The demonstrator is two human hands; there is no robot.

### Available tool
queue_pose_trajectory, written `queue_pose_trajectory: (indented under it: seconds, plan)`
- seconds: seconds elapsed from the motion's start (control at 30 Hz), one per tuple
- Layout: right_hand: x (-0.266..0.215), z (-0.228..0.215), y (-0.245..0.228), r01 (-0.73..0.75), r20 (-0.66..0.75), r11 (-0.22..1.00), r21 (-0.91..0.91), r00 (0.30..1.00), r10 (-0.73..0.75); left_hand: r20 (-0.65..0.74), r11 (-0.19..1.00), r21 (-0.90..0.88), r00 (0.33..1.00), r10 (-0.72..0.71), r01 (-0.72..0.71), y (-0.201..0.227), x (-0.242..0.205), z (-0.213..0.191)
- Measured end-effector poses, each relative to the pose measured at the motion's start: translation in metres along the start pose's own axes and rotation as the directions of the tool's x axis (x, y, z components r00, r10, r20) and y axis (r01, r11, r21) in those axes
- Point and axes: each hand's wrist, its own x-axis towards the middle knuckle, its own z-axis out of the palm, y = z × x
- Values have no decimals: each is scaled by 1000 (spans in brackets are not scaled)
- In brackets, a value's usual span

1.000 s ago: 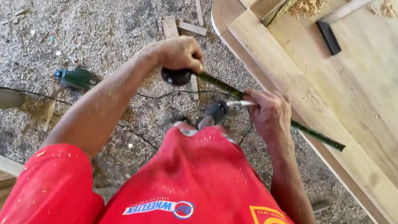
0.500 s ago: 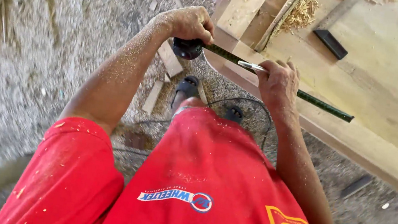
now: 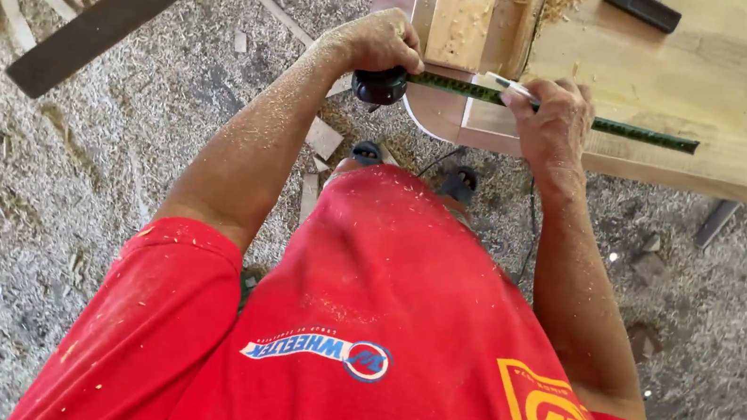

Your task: Measuring and hammering a wooden furniture piece.

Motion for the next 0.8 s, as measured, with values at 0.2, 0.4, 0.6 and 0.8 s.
queue_pose_trajectory:
  seconds: [0.2,0.4,0.6,0.8]
  plan:
    - [-1,7,-2,-85,-6,996,2,996,85,-9,1000,-2,1000,-2,2,-7,7,-5]
    - [-3,6,4,-172,37,985,5,984,172,-20,998,52,999,-40,41,-3,13,0]
    - [-1,8,17,-162,7,987,-1,987,162,-2,997,48,998,-62,62,-7,20,5]
    - [3,8,20,-159,17,987,12,987,158,2,996,47,998,-69,69,-8,23,1]
